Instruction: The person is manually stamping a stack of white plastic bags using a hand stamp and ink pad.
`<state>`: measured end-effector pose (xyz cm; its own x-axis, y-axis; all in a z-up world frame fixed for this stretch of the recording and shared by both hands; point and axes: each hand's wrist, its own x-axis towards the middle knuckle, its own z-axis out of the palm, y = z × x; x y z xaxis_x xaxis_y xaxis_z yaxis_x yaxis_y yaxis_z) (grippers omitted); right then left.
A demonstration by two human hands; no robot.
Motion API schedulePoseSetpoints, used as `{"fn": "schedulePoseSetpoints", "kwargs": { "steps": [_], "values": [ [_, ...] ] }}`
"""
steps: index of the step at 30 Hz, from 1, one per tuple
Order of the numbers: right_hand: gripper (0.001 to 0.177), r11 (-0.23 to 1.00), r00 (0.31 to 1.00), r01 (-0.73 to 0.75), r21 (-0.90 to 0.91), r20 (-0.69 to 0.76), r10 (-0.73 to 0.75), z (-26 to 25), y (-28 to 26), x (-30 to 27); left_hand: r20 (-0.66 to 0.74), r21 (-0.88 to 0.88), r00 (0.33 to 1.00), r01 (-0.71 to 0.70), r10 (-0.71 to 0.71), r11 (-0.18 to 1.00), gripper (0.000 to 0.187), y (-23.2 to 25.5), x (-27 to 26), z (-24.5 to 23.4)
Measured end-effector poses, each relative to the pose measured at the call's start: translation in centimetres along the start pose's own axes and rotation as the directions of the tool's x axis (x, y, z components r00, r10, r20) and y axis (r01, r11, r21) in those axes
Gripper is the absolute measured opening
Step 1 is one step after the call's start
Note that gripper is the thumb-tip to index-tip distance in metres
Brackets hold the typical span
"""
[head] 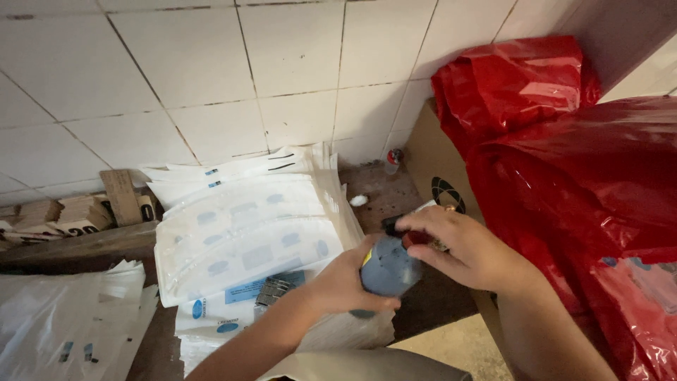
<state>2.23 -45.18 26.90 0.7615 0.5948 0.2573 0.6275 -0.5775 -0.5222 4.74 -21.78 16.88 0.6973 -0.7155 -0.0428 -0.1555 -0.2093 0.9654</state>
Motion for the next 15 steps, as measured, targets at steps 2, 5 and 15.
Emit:
{"fn": "schedulePoseSetpoints", "kwargs": {
  "steps": [2,5,15],
  "values": [
    [0.029,0.980,0.981,-0.191,-0.055,-0.038,0.189,1.2,0.9,-0.5,-0.137,0.177,0.990,-0.009,0.033,0.984,0.099,-0.4,0.2,0.7],
    [0.022,0.878,0.879,-0.476,-0.051,-0.047,0.474,1.7,0.7,-0.4,-0.296,0.438,0.945,0.006,0.138,0.899,0.092,-1.5,0.7,1.2],
    [0.038,0.953,0.948,-0.290,0.091,0.163,0.273,0.5,1.1,-0.5,-0.182,0.297,0.983,0.091,-0.037,0.951,0.100,-0.8,0.1,0.8]
  ]
}}
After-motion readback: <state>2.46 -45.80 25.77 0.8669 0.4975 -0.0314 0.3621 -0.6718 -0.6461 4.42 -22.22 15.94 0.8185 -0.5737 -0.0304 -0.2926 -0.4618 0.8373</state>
